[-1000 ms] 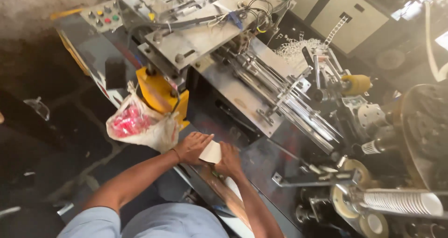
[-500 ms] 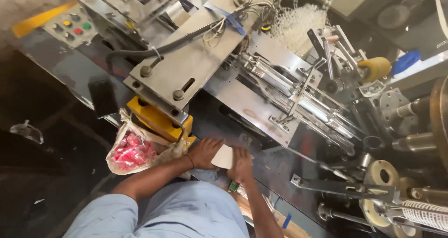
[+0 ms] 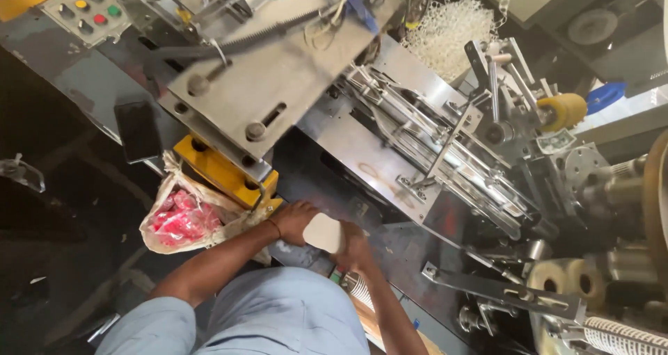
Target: Maintain and troubleshoot a paper cup forming machine using a wrench and manually adjust cup sleeves and packaging.
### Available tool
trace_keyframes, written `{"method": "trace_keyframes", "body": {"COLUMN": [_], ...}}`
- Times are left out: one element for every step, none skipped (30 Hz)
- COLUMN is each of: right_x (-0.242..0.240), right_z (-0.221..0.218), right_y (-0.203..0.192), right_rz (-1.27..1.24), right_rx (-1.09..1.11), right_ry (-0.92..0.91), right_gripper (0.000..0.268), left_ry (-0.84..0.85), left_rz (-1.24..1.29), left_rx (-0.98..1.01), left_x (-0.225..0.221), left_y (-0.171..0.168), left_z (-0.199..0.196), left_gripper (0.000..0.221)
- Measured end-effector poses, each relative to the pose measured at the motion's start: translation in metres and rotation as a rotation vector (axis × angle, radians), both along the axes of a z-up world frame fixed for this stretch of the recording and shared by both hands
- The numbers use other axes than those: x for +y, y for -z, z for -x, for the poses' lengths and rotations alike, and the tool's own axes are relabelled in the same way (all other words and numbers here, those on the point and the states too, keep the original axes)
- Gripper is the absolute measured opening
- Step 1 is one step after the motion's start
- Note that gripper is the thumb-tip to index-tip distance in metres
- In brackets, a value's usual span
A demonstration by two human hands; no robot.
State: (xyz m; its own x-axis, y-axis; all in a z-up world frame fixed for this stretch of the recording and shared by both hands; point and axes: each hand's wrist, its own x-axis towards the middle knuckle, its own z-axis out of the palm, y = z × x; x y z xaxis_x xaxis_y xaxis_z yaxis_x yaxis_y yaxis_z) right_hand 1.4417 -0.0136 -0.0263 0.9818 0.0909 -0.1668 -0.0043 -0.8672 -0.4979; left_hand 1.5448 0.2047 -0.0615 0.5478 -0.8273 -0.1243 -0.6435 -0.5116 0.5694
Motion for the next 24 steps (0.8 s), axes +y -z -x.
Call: {"method": "trace_keyframes", "body": {"right_x": [0.000, -0.003, -0.006, -0.009, -0.007, -0.004, -0.002, -0.003, -0.005, -0.006, -0.005, -0.003, -0.001, 0.000, -0.002, -0.005, -0.009, -0.015, -0.022, -0.018, -0.024, -0.028, -0.033, -0.037], "right_z": [-0.002, -0.001, -0.006, -0.011, -0.010, -0.009, -0.011, -0.015, -0.018, -0.021, -0.022, -0.023, -0.016, -0.013, -0.014, -0.015, -0.001, 0.012, 0.027, 0.064, 0.077, 0.092, 0.116, 0.140], "right_y": [0.007, 0.009, 0.010, 0.010, 0.003, -0.004, -0.012, -0.001, 0.010, 0.022, 0.021, 0.021, 0.022, 0.010, -0.004, -0.016, -0.016, -0.015, -0.017, -0.011, -0.006, -0.004, 0.022, 0.048], "right_rz": [-0.029, -0.029, 0.003, 0.035, 0.031, 0.112, 0.195, 0.192, 0.259, 0.327, 0.319, 0.336, 0.351, 0.342, 0.275, 0.207, 0.197, 0.150, 0.104, 0.097, 0.099, 0.102, 0.108, 0.110], "right_rx": [-0.031, -0.030, -0.117, -0.204, -0.199, -0.293, -0.393, -0.394, -0.479, -0.563, -0.556, -0.609, -0.649, -0.631, -0.596, -0.561, -0.522, -0.504, -0.478, -0.431, -0.448, -0.465, -0.475, -0.385], "right_ry": [0.012, 0.019, -0.005, -0.029, -0.023, -0.041, -0.059, -0.054, -0.060, -0.067, -0.066, -0.093, -0.115, -0.110, -0.161, -0.211, -0.191, -0.136, -0.067, -0.034, 0.041, 0.116, 0.120, 0.109], "right_gripper": [0.092, 0.092, 0.087, 0.082, 0.082, 0.079, 0.077, 0.077, 0.074, 0.072, 0.072, 0.067, 0.062, 0.062, 0.061, 0.061, 0.061, 0.055, 0.049, 0.049, 0.036, 0.024, 0.024, 0.017], "left_ry": [-0.004, 0.002, -0.023, -0.049, -0.043, -0.089, -0.135, -0.130, -0.162, -0.194, -0.194, -0.191, -0.181, -0.175, -0.153, -0.131, -0.109, -0.109, -0.096, -0.063, -0.090, -0.118, -0.113, -0.095], "left_rz": [0.025, 0.025, -0.034, -0.093, -0.098, 0.046, 0.192, 0.188, 0.233, 0.277, 0.270, 0.255, 0.238, 0.229, 0.192, 0.155, 0.150, 0.131, 0.112, 0.105, 0.209, 0.313, 0.320, 0.392], "left_rx": [0.013, 0.014, 0.047, 0.080, 0.085, -0.080, -0.250, -0.251, -0.418, -0.584, -0.578, -0.671, -0.753, -0.736, -0.727, -0.718, -0.678, -0.617, -0.549, -0.503, -0.508, -0.512, -0.520, -0.522], "left_x": [-0.001, -0.002, -0.002, -0.002, -0.001, 0.000, 0.002, -0.001, -0.003, -0.005, -0.003, -0.001, 0.002, 0.003, 0.001, -0.002, 0.001, 0.001, -0.001, 0.007, 0.007, 0.008, 0.008, 0.009], "left_y": [-0.001, -0.011, -0.023, -0.035, -0.028, -0.021, -0.015, 0.000, 0.015, 0.030, 0.036, 0.043, 0.052, 0.058, 0.063, 0.070, 0.059, 0.049, 0.037, 0.023, 0.006, -0.013, -0.012, -0.011], "left_z": [-0.001, 0.000, -0.003, -0.007, -0.004, -0.001, -0.002, -0.006, -0.008, -0.011, -0.011, -0.012, -0.005, -0.003, -0.005, -0.008, -0.005, -0.005, -0.007, 0.015, 0.013, 0.013, 0.017, 0.021], "left_gripper": [0.082, 0.082, 0.084, 0.085, 0.085, 0.080, 0.076, 0.076, 0.065, 0.054, 0.054, 0.049, 0.043, 0.043, 0.039, 0.034, 0.034, 0.047, 0.061, 0.061, 0.065, 0.069, 0.069, 0.063]}}
